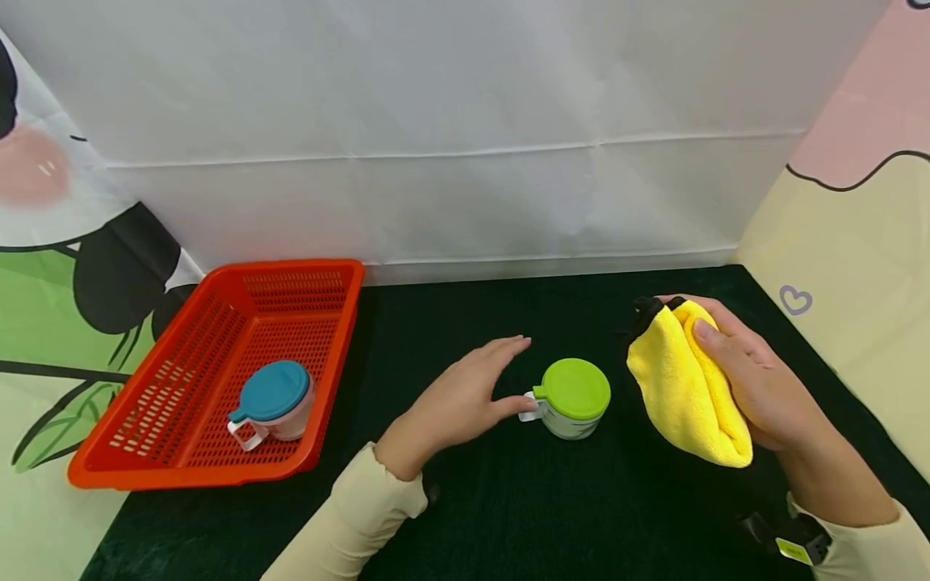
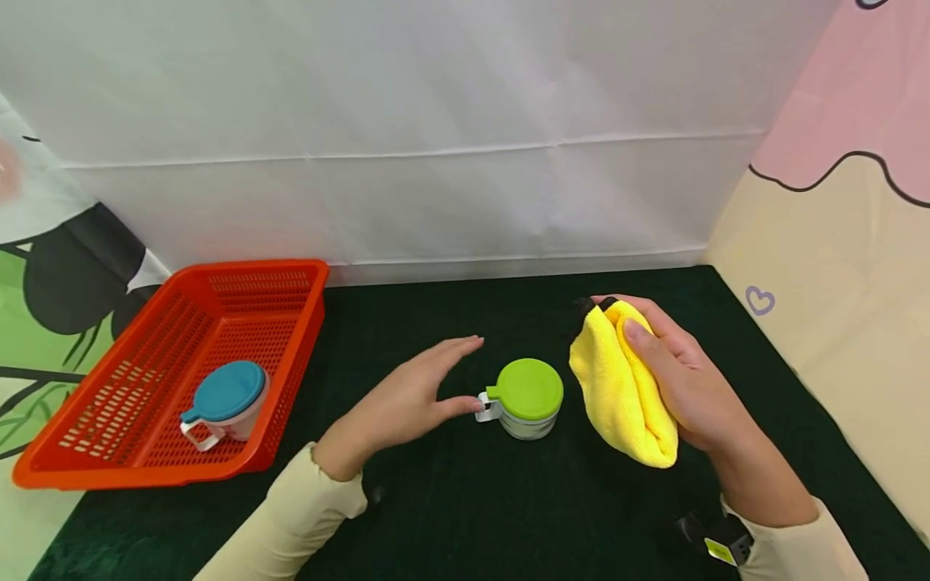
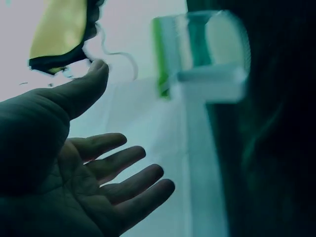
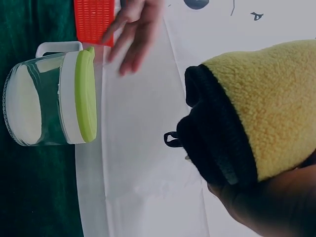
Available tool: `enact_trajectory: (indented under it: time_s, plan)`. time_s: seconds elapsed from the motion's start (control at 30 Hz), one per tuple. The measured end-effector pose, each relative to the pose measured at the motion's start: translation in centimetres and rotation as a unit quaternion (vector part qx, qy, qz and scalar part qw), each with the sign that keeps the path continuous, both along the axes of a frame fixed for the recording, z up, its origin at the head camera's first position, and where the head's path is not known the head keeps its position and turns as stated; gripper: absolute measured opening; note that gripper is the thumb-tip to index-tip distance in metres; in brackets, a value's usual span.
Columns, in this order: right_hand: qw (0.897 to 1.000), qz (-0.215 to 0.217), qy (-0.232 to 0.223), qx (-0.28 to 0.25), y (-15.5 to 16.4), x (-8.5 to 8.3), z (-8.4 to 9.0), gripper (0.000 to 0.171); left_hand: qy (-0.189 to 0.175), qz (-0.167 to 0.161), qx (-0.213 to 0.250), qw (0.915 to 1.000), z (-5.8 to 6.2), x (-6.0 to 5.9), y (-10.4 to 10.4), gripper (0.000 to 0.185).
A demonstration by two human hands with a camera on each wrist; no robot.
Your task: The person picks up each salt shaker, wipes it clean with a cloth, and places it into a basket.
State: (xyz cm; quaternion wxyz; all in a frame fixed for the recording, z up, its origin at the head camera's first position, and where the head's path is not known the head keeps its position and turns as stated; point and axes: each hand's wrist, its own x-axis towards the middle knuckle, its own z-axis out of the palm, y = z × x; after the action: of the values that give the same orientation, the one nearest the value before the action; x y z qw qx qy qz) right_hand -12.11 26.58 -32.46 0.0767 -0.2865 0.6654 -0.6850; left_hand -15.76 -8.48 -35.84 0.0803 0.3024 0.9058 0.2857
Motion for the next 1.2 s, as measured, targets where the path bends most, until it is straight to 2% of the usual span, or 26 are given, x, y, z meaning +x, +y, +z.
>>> enact_trajectory:
  time_s: [0.1, 0.17, 0.27, 0.4, 0.5, 0.6, 0.7, 0.83, 0.97, 1.03, 1.13, 1.2]
  plan:
    - [1.000, -0.001, 0.001, -0.002, 0.0, 0.0, 0.0, 0.045, -0.037, -0.027, -0.014, 0.9989, -1.9, -0.8, 1.3, 0.084]
    - [1.000, -0.002, 0.002, -0.002, -0.1, -0.1, 0.0, 0.045, -0.060, -0.034, -0.018, 0.9974, -3.1, -1.0, 1.9, 0.085]
    - [1.000, -0.002, 0.003, -0.004, -0.1, 0.0, 0.0, 0.045, -0.087, -0.039, -0.001, 0.9954, -4.3, -1.4, 2.5, 0.078]
    - [1.000, -0.012, 0.001, -0.004, -0.2, 0.1, 0.1, 0.044, -0.112, -0.036, 0.046, 0.9920, -4.9, -1.9, 2.6, 0.058]
    - [1.000, -0.016, -0.001, -0.005, -0.1, 0.1, 0.0, 0.044, -0.113, -0.027, 0.070, 0.9908, -4.8, -2.3, 2.3, 0.041]
    - [1.000, -0.014, -0.002, -0.007, -0.1, 0.1, 0.0, 0.044, -0.101, -0.012, 0.082, 0.9914, -4.3, -2.5, 1.9, 0.029]
    - [1.000, -0.029, -0.003, 0.000, -0.1, 0.2, 0.1, 0.044, -0.083, 0.005, 0.093, 0.9922, -3.7, -2.6, 1.5, 0.021]
    - [0.998, -0.056, 0.002, 0.011, -0.4, 0.1, 0.4, 0.042, -0.073, 0.032, 0.133, 0.9879, -2.1, -2.5, 1.0, 0.019]
    - [0.996, -0.087, 0.003, 0.018, -1.3, -0.2, 1.1, 0.039, -0.061, 0.064, 0.203, 0.9751, 0.4, -1.9, 0.8, 0.021]
    - [0.993, -0.119, 0.010, 0.016, -2.2, -0.5, 1.4, 0.038, -0.045, 0.078, 0.235, 0.9678, 1.7, -1.5, 0.9, 0.021]
    - [0.982, -0.183, 0.055, 0.000, -4.2, -1.0, 1.8, 0.036, -0.014, 0.099, 0.275, 0.9563, 3.3, -1.0, 1.3, 0.020]
    - [0.968, -0.229, 0.105, -0.015, -5.8, -1.4, 1.9, 0.035, 0.005, 0.114, 0.296, 0.9484, 4.1, -0.6, 1.7, 0.021]
